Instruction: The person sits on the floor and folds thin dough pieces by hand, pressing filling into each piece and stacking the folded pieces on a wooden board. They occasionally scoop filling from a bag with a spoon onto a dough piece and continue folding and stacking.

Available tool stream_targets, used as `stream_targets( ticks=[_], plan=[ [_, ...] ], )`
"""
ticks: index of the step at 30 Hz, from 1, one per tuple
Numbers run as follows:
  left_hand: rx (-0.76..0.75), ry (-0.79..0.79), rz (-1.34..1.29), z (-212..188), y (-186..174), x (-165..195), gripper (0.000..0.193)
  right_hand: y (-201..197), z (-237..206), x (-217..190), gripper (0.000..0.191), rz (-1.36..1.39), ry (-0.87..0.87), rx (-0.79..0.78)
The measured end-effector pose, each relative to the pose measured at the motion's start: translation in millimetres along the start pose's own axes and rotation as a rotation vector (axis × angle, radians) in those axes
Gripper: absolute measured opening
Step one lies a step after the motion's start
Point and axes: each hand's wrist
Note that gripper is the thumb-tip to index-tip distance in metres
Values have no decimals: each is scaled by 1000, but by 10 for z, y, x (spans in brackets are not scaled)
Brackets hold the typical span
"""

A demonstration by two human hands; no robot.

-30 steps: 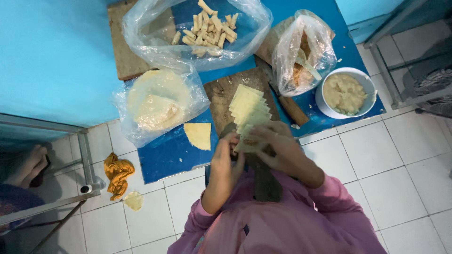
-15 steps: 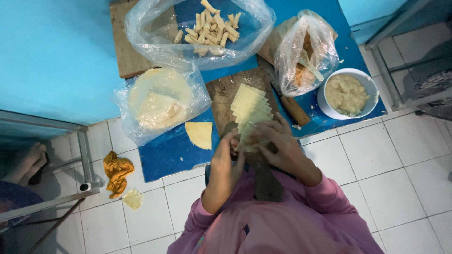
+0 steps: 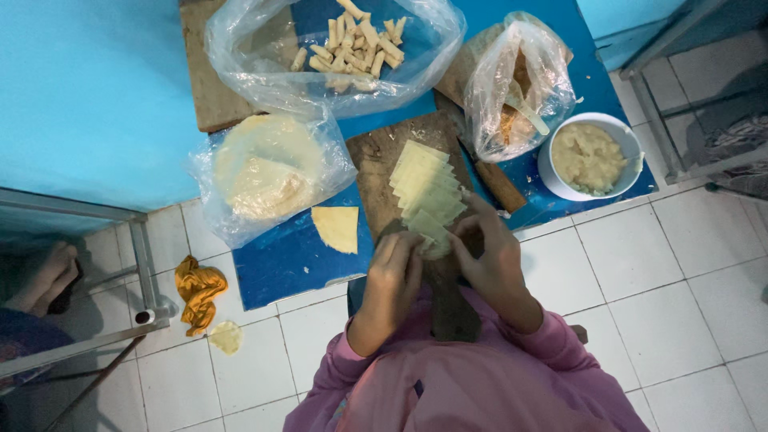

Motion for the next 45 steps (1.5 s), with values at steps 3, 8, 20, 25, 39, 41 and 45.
stream_targets(
  ticks=[3,8,20,25,39,41,45],
  plan=[
    [-26,20,-5,6,-2,-14,25,35,-32,25,69,103,82,-28],
    [-30,19,-3,-3,11,-42,24,239,-145,105,71,152,-41,49],
    [-38,21,-28,0,8,-50,30,416,-254,361,60,55,-87,120],
    [-38,7,-56,-10,-3,-74,26,395,-279,370,55,-54,-177,63],
    [-86,47,-48,70,-120,-14,24,-55,-52,187,43,-9,-417,-298],
    [-130,56,-53,97,-170,-8,21,-93,9,202,47,-52,-515,-350],
    [-188,91,-43,138,-237,-6,23,-30,133,262,49,-82,-611,-353]
  ],
)
Point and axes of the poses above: each hand's wrist, its own z-axis towards the middle knuckle, its own y-axis out of the palm, x = y × z, and after that the axes turned 8 degrees about y, right-handed
